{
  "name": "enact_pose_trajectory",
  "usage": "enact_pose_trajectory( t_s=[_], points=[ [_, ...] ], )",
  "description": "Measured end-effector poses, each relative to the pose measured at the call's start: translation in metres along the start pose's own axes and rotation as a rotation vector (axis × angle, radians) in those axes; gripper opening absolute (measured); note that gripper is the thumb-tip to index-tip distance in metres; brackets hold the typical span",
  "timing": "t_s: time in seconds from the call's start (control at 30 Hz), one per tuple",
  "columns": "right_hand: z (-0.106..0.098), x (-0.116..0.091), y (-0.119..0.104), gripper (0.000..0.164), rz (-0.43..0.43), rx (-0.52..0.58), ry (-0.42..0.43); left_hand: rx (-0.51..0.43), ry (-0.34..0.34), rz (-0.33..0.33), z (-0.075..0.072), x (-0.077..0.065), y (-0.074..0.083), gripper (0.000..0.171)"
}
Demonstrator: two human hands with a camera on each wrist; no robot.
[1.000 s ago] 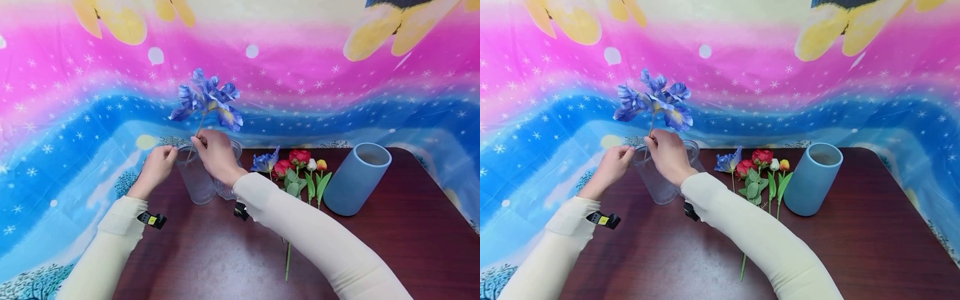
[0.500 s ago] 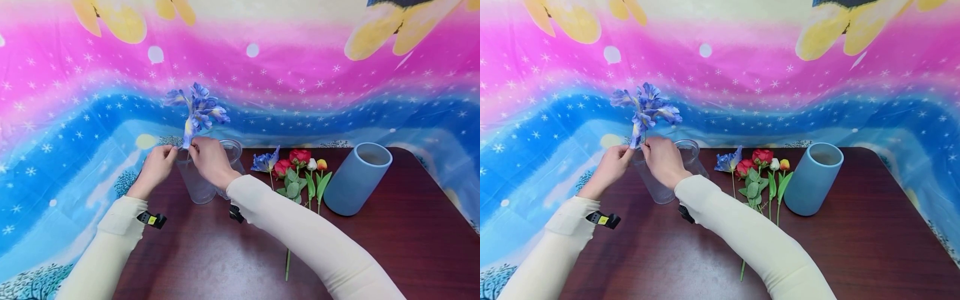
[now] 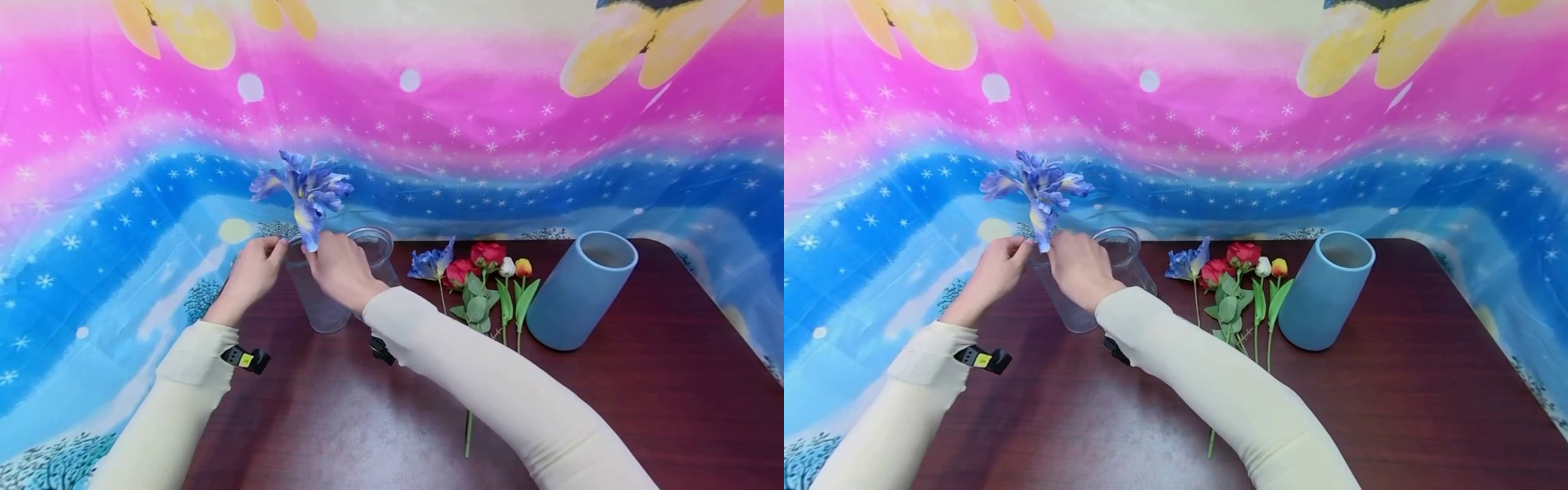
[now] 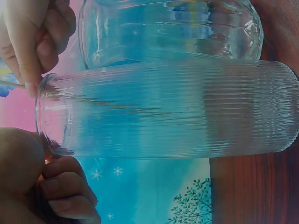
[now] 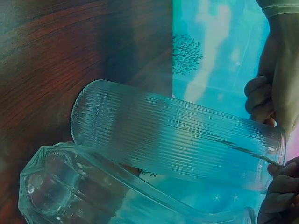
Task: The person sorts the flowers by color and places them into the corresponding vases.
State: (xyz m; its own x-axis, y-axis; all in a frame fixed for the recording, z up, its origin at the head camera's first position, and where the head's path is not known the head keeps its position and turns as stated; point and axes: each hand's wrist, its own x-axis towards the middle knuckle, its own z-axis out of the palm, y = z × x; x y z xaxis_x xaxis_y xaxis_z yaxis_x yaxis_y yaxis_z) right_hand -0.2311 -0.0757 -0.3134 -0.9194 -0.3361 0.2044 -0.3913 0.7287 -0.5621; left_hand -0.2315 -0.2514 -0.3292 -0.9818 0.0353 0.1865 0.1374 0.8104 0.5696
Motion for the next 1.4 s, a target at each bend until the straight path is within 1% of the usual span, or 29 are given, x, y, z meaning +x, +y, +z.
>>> enact_pose_trajectory(
  t_s=[0.17,0.23,0.33,0.63,0.87,1.2,1.4],
  points=[
    [0.000,-0.002,0.000,0.034,-0.059,-0.026,-0.016,-0.009,-0.022,-0.009,-0.001,0.000,0.001,0.045],
    [-0.001,-0.002,-0.001,0.033,-0.067,-0.030,-0.022,-0.014,-0.031,-0.014,-0.001,0.001,0.001,0.044],
    [-0.002,-0.002,-0.004,0.033,-0.072,-0.050,-0.033,-0.022,-0.026,-0.016,-0.001,0.001,0.001,0.042],
    [-0.005,0.003,-0.015,0.036,-0.041,-0.183,-0.072,-0.054,-0.009,-0.030,-0.002,-0.001,0.000,0.047],
    [-0.006,0.004,-0.017,0.032,-0.016,-0.218,-0.080,-0.055,0.011,-0.030,-0.001,0.000,-0.002,0.045],
    [-0.007,0.004,-0.017,0.033,-0.009,-0.248,-0.097,-0.049,0.004,-0.018,-0.001,-0.001,0.000,0.045],
    [-0.007,0.004,-0.019,0.032,-0.001,-0.245,-0.107,-0.059,-0.019,-0.064,-0.002,-0.001,0.000,0.044]
  ],
)
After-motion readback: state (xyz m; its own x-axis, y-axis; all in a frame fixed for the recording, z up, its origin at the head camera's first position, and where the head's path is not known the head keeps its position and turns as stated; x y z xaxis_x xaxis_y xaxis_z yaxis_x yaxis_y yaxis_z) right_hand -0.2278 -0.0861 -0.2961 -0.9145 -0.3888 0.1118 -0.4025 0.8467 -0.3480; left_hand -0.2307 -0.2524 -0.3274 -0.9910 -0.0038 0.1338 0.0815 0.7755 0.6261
